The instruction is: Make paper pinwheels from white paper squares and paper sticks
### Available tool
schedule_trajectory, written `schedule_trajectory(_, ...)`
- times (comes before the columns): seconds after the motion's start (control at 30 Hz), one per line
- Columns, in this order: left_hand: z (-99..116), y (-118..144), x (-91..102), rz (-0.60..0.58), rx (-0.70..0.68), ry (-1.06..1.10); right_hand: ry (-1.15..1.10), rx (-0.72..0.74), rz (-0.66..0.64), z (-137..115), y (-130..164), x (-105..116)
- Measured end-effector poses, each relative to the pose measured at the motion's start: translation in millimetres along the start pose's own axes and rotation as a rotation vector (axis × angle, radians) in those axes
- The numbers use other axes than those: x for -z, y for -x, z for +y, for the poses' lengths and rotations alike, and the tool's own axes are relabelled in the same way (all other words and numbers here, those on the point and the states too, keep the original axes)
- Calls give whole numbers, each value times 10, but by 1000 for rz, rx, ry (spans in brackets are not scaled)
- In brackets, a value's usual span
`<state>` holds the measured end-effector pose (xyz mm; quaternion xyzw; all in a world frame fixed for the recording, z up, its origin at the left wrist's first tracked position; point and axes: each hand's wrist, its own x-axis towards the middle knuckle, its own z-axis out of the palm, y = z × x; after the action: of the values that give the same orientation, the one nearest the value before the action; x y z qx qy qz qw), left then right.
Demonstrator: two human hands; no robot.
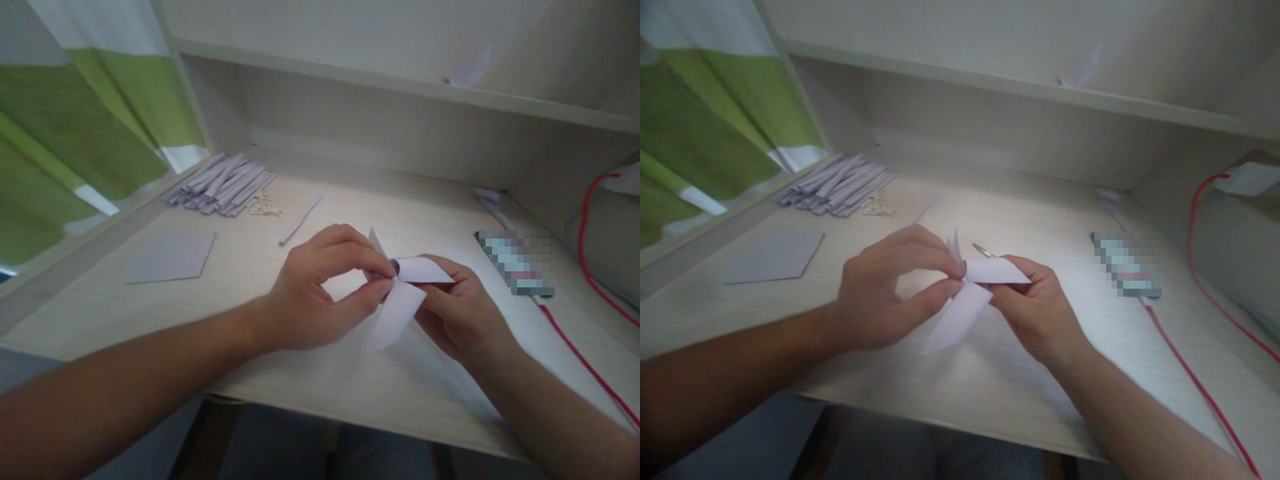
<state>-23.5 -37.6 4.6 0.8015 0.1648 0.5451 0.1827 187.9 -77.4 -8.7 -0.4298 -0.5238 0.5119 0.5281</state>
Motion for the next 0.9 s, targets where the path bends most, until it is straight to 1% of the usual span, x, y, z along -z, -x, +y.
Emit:
schedule_trajectory(0.23,16,12,14,0,20,-9,-17,-3,-32,1,3,32)
schedule_trajectory(0.5,5,10,5,3,23,-9,-1,-11,2,-43,5,-4)
schedule_trajectory(0.6,1,14,6,1,30,-17,38,5,6,-31,-1,16)
schedule_trajectory(0.73,-22,18,1,7,-7,-20,105,31,6,29,17,93)
schedule_trajectory(0.9,-65,17,-8,10,-69,-41,237,102,68,64,77,141)
